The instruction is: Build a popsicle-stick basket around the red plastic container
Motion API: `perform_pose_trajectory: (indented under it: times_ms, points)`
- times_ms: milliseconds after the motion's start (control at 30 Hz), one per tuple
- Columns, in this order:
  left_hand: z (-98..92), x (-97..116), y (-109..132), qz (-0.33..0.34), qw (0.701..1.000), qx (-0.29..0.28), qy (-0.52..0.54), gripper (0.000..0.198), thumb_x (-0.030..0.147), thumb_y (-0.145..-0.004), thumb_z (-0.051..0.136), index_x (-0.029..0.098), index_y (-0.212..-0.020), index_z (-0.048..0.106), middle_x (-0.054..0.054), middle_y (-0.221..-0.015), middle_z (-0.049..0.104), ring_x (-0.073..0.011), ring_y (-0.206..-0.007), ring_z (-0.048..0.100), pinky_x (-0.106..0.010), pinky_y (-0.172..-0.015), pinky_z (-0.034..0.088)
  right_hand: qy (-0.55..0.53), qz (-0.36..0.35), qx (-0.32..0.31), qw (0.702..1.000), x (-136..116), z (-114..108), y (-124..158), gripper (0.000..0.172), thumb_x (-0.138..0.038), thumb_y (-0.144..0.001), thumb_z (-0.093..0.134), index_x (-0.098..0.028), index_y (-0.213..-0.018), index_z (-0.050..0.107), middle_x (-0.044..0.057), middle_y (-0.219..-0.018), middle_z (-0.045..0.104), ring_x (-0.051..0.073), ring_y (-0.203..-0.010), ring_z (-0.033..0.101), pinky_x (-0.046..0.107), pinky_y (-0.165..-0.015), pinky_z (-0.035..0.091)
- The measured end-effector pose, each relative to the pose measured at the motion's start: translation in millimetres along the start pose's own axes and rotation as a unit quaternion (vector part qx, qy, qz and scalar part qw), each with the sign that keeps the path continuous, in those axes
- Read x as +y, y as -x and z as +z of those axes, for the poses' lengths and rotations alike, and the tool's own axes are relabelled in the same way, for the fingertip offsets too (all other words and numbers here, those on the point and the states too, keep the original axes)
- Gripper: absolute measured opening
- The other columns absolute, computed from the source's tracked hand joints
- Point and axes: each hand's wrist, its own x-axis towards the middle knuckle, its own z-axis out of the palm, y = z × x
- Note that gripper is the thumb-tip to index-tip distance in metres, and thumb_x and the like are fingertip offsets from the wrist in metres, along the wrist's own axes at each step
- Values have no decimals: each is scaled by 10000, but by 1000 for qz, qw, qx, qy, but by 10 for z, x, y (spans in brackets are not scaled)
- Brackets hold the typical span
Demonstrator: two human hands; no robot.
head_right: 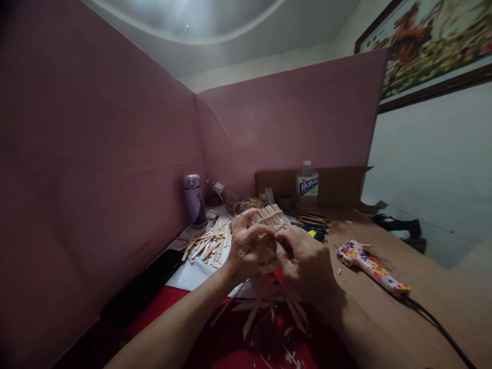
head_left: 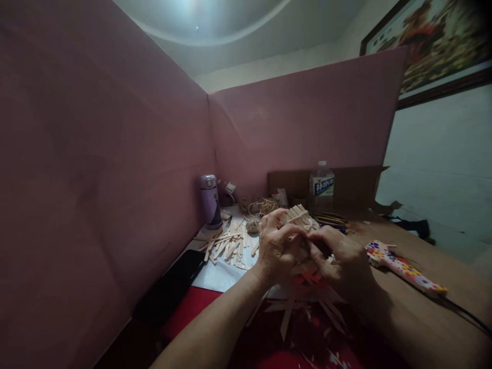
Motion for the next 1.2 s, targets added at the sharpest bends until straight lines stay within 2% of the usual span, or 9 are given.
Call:
perform_pose_trajectory:
  times_ms: [433, 867, 1200]
  points:
    - [-12, 11, -13, -9, 1000, -4, -13, 160, 213, -789, 612, 284, -882, 721, -34, -1263, 523, -244, -1158, 467, -430, -1008, 328, 6, 4, 8, 1000, 1, 15, 0, 69, -205, -868, 495, -202, -854, 562, 32, -773, 620, 181, -701, 600, 281, -611, 445]
    - [-13, 24, -11, -7, 1000, -1, 6, 90, 226, -795, 621, 258, -839, 692, -32, -1213, 548, -223, -1112, 489, -385, -980, 353, 9, -7, 15, 1000, 7, 21, 8, 78, -212, -871, 497, -191, -840, 565, 25, -732, 605, 171, -656, 589, 270, -585, 427]
    - [-21, 21, -24, -4, 1000, -5, 12, 93, 246, -817, 606, 261, -850, 691, -34, -1202, 550, -226, -1116, 491, -396, -983, 360, 5, -4, 13, 1000, 6, 5, 10, 70, -216, -871, 500, -200, -849, 565, 23, -739, 614, 176, -662, 602, 274, -595, 437]
